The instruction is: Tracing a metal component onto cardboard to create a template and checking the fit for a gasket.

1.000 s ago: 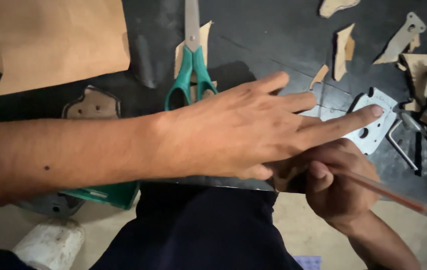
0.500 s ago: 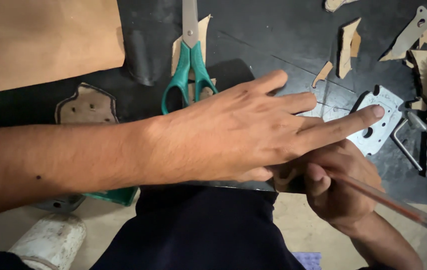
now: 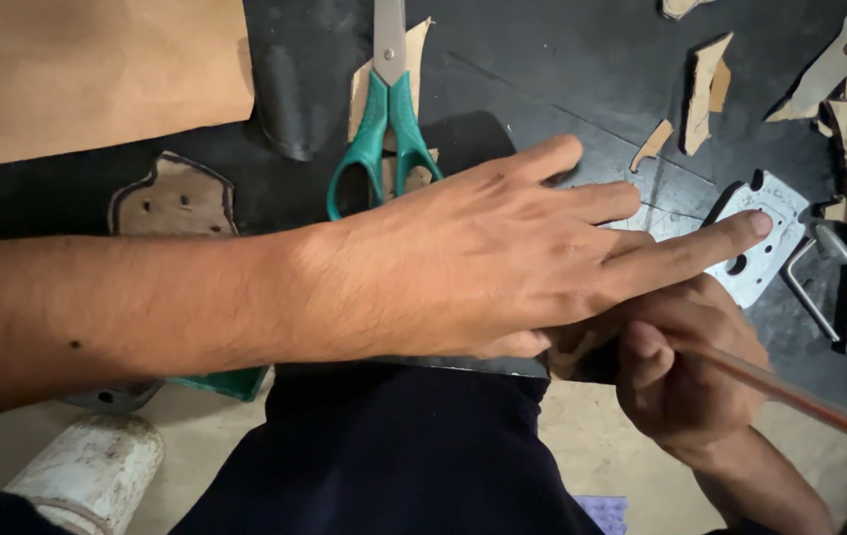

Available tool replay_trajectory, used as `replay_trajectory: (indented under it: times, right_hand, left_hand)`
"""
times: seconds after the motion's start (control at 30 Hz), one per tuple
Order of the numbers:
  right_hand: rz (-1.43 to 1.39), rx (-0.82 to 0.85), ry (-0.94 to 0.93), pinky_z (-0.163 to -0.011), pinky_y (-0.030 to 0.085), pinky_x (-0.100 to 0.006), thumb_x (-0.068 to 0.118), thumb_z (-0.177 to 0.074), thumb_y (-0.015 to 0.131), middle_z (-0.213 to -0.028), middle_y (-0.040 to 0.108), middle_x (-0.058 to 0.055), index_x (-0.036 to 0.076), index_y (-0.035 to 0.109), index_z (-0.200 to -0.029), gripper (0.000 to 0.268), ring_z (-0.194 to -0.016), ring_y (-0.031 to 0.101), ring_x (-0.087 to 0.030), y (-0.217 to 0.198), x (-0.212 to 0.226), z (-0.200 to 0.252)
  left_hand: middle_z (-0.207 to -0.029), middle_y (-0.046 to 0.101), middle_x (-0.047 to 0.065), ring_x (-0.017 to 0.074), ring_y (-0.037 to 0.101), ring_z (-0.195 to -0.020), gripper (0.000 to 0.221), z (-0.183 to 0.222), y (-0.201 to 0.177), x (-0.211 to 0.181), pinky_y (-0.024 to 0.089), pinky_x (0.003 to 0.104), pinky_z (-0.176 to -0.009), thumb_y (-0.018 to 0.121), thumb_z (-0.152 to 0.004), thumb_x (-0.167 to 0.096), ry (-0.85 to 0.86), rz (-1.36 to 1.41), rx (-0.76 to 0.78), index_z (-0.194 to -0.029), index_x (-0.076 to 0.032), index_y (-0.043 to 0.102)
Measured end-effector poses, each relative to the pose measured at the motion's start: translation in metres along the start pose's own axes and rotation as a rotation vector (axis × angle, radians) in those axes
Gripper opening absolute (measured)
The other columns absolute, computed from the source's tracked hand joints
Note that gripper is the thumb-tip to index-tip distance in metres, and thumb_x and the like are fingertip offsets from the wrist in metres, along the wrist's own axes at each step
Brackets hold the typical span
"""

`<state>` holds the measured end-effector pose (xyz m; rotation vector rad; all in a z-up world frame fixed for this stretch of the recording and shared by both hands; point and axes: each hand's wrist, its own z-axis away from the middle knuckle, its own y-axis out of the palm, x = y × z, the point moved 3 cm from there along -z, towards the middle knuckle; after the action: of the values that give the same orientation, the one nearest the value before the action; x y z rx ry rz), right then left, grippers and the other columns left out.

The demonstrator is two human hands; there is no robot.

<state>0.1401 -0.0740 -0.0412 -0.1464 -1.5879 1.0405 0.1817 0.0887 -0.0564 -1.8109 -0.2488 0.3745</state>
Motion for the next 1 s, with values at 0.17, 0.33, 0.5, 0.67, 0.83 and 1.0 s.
replay_trajectory:
  times: [0.17,0.33,0.5,0.67,0.83,1.0]
  right_hand:
    - [0.243,-0.115,-0.118,-0.072,0.049,-0.042,0.026,-0.107,0.029,-0.075,0.072,-0.006,0.003,0.062,-0.079,0.049,-0.071,0.062,-0.031,0.008,-0.020,0.033]
    - [0.211,-0.170,-0.119,-0.074,0.052,-0.040,0.025,-0.106,0.034,-0.074,0.074,-0.009,0.001,0.069,-0.076,0.051,-0.076,0.069,-0.030,0.010,-0.017,0.037]
    - [0.262,-0.280,-0.165,-0.067,0.050,-0.046,0.022,-0.109,0.040,-0.085,0.068,-0.014,-0.002,0.054,-0.100,0.029,-0.078,0.065,-0.038,0.013,-0.040,0.059]
    - [0.274,-0.082,-0.048,-0.069,0.050,-0.037,0.036,-0.106,0.032,-0.078,0.074,-0.002,0.013,0.069,-0.082,0.050,-0.078,0.068,-0.025,0.011,-0.025,0.044]
    - [0.173,-0.171,-0.115,-0.076,0.054,-0.037,0.031,-0.105,0.036,-0.078,0.074,-0.003,0.007,0.070,-0.084,0.047,-0.079,0.071,-0.024,0.004,-0.021,0.050]
    - [0.200,-0.274,-0.175,-0.047,0.045,-0.024,0.011,-0.110,0.044,-0.096,0.077,-0.011,0.011,0.052,-0.128,0.019,-0.047,0.054,-0.003,-0.028,-0.018,0.087]
  left_hand:
    - [-0.094,0.060,-0.008,0.0164,0.058,-0.107,0.113,0.002,-0.001,0.000,0.042,0.035,-0.093,0.074,-0.101,-0.072,0.002,-0.026,-0.004,-0.167,-0.009,0.008]
    - [-0.084,0.051,-0.010,0.0131,0.054,-0.096,0.097,0.003,-0.003,0.000,0.042,0.032,-0.089,0.071,-0.110,-0.065,-0.010,-0.095,-0.051,-0.167,-0.010,0.015]
    - [-0.080,0.057,-0.010,0.0140,0.058,-0.102,0.106,0.002,-0.002,-0.001,0.043,0.033,-0.091,0.068,-0.101,-0.069,0.006,-0.125,-0.002,-0.167,-0.010,0.010]
    - [-0.085,0.054,-0.010,0.0128,0.055,-0.099,0.097,0.004,-0.002,0.000,0.042,0.033,-0.092,0.065,-0.111,-0.067,0.007,-0.124,-0.028,-0.167,-0.009,0.012]
    - [-0.095,0.057,-0.010,0.0127,0.055,-0.097,0.102,0.002,-0.002,0.000,0.041,0.033,-0.093,0.064,-0.105,-0.076,0.024,-0.079,-0.036,-0.166,-0.011,0.014]
    - [-0.084,0.055,-0.012,0.0118,0.054,-0.090,0.068,-0.005,-0.010,0.001,0.042,0.032,-0.085,0.075,-0.085,-0.021,0.025,0.041,-0.156,-0.147,-0.020,0.048]
